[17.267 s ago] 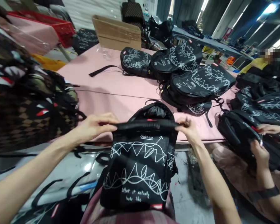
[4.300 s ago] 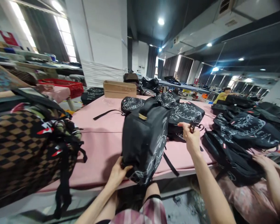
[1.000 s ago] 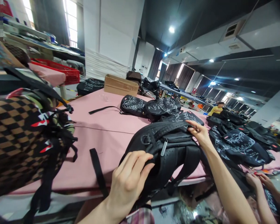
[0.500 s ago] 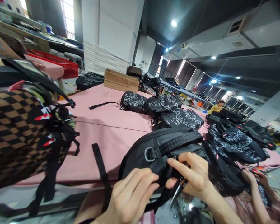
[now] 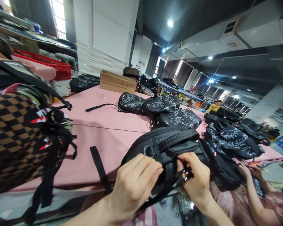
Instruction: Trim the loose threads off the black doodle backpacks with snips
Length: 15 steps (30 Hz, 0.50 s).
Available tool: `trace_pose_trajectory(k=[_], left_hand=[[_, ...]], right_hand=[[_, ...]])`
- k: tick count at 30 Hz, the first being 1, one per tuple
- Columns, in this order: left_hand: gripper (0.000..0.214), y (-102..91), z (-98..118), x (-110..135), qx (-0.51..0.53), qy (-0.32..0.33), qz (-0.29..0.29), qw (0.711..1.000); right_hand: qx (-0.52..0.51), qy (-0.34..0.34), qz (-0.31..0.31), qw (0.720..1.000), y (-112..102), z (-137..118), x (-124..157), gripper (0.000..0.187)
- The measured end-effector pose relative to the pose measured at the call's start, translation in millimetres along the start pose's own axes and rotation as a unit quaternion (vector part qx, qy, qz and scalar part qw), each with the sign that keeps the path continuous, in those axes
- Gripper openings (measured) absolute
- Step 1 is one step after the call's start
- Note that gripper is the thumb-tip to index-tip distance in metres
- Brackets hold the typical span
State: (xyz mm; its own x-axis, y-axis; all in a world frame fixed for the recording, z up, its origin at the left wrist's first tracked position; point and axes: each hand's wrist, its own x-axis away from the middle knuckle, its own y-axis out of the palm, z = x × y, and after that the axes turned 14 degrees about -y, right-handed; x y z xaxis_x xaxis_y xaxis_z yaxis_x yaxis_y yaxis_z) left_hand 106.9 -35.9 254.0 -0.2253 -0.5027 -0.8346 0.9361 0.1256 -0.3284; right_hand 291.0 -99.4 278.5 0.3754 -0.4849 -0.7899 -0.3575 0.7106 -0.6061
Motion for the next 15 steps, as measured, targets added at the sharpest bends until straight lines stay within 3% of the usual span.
trace_pose_trajectory(k=[4, 7, 9, 15], left_hand=[[0.018, 0.9, -13.6, -12.8, -0.062, -0.008, 0.034, 0.997], [0.025, 6.1, -20.7, -4.1, -0.065, 0.008, -0.024, 0.998], [0.025, 11.8, -17.3, 7.2, -0.046, 0.028, -0.044, 0.998], [0.026, 29.1, 7.9, 28.4, -0.086, 0.067, -0.026, 0.994]], right_hand=[[-0.047, 0.015, 0.003, 0.999, -3.2, 7.2, 8.9, 0.017], [-0.065, 0.010, 0.031, 0.997, -8.7, 20.7, 21.1, 0.017], [-0.059, 0.006, 0.057, 0.997, -13.2, 30.4, 28.7, 0.017], [-0.043, 0.035, 0.073, 0.996, -28.6, 47.0, 39.5, 0.014]])
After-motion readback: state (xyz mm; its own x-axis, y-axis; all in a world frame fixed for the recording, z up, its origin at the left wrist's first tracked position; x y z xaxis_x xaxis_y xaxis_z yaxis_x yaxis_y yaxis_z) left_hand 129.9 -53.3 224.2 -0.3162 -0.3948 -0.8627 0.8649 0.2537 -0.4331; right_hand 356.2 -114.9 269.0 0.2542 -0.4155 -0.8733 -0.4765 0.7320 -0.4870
